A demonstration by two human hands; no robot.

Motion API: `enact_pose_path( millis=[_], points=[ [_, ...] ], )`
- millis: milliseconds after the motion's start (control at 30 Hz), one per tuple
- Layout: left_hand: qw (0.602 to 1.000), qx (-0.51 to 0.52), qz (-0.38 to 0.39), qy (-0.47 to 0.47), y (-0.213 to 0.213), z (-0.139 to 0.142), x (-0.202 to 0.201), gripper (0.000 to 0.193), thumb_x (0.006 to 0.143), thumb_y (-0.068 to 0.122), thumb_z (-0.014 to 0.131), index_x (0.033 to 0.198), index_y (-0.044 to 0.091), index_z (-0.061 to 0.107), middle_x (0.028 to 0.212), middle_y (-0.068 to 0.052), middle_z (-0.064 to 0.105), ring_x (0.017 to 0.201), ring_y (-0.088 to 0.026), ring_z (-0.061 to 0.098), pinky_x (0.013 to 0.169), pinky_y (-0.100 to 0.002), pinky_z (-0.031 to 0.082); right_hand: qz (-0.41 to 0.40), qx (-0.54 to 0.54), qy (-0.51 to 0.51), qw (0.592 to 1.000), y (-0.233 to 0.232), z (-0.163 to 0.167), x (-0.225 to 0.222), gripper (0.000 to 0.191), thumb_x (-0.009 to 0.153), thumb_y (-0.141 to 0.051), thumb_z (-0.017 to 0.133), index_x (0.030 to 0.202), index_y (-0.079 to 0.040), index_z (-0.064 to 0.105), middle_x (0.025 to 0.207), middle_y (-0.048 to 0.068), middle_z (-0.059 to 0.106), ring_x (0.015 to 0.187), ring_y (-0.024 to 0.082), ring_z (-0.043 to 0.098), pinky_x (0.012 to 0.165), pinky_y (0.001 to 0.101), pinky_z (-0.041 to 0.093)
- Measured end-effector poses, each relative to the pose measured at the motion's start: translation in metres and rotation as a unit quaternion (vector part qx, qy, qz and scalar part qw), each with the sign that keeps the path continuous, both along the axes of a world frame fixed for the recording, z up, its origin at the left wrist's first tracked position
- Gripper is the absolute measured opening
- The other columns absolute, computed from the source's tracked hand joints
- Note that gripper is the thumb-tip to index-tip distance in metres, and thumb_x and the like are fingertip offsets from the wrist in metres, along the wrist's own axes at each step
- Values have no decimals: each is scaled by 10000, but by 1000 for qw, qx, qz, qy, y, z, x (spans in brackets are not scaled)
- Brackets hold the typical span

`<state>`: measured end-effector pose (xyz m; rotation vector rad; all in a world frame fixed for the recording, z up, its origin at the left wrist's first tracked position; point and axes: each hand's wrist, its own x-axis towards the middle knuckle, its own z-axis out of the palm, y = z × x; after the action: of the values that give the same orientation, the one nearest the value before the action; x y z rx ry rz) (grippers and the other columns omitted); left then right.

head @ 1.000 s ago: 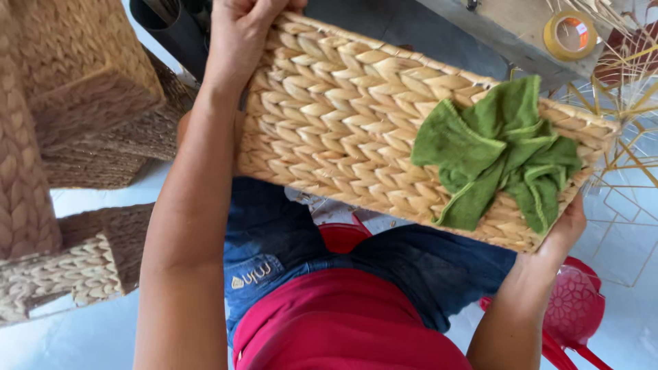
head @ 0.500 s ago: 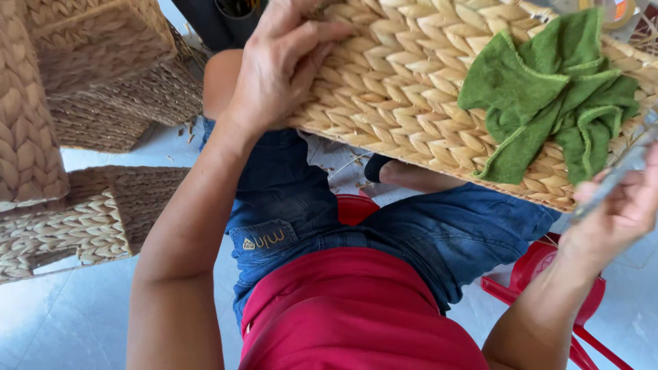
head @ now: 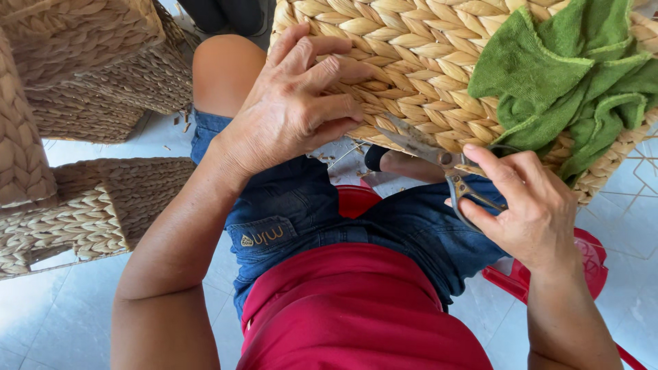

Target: The person wipes the exterior and interior surfaces of a woven basket using a green cloth. They rotate the basket to reach all sides and continue wiping the inside bottom and walls.

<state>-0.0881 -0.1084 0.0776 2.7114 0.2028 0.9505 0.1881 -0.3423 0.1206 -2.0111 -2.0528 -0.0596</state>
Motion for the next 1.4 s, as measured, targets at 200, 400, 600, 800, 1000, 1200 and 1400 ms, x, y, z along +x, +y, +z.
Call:
enact_pose_path(
  millis=[200, 400, 600, 800, 1000, 1200, 1400],
  points=[
    [998, 54, 27, 1, -6, -6, 6, 166, 921, 214, 857, 1016, 142, 741, 1444, 59, 550, 1386, -221, 460, 1255, -547, 265, 38, -2, -28, 999, 5, 1, 1, 704, 700, -260, 920, 1365, -224, 691, 931, 31, 580, 790, 225, 635, 738, 386, 538],
    [998, 36, 46, 1, -13, -8, 11, 173, 881, 206, 844, 1006, 123, 756, 1444, 61, 549, 1343, -219, 470, 1273, -586, 260, 54, -11, -66, 996, 12, 1, 0, 740, 680, -315, 924, 1382, -259, 697, 870, 15, 562, 728, 203, 628, 684, 379, 527],
    [998, 31, 54, -7, -15, -10, 14, 141, 891, 164, 821, 1009, 107, 766, 1464, 55, 538, 1346, -224, 465, 1255, -566, 230, 79, -1, -85, 993, 20, 0, -3, 728, 696, -345, 906, 1387, -250, 697, 821, -2, 557, 644, 181, 604, 625, 359, 510],
    [997, 22, 77, -10, -20, -6, 20, 127, 929, 130, 811, 1018, 98, 726, 1417, 34, 559, 1356, -237, 493, 1258, -585, 244, 129, 4, -81, 988, 24, 1, 0, 689, 742, -296, 891, 1389, -165, 693, 779, 11, 568, 591, 192, 574, 608, 356, 519],
    [990, -80, 81, -88, -16, 2, 14, 211, 1010, 45, 800, 1108, 52, 613, 1393, -71, 573, 1207, -305, 571, 1196, -460, 404, 119, 21, 70, 990, -6, -9, 27, 616, 788, -279, 848, 1358, -112, 685, 830, 50, 641, 627, 174, 587, 622, 342, 501],
    [963, -186, 122, -151, -25, 4, 22, 165, 970, -76, 674, 1042, 28, 569, 1155, -122, 687, 1124, -297, 701, 1178, -468, 463, -73, 266, 443, 853, -55, -39, 145, 201, 1126, -225, 688, 1082, -35, 640, 870, 116, 627, 637, 156, 560, 590, 256, 437],
    [968, -134, 163, -138, -32, 4, 33, 207, 908, -89, 700, 1013, 30, 568, 1062, -123, 731, 1046, -267, 714, 1195, -494, 449, -220, 383, 509, 739, -29, -94, 265, 67, 1178, -133, 675, 1196, -70, 658, 872, 54, 622, 599, 137, 585, 519, 270, 434]
  ],
)
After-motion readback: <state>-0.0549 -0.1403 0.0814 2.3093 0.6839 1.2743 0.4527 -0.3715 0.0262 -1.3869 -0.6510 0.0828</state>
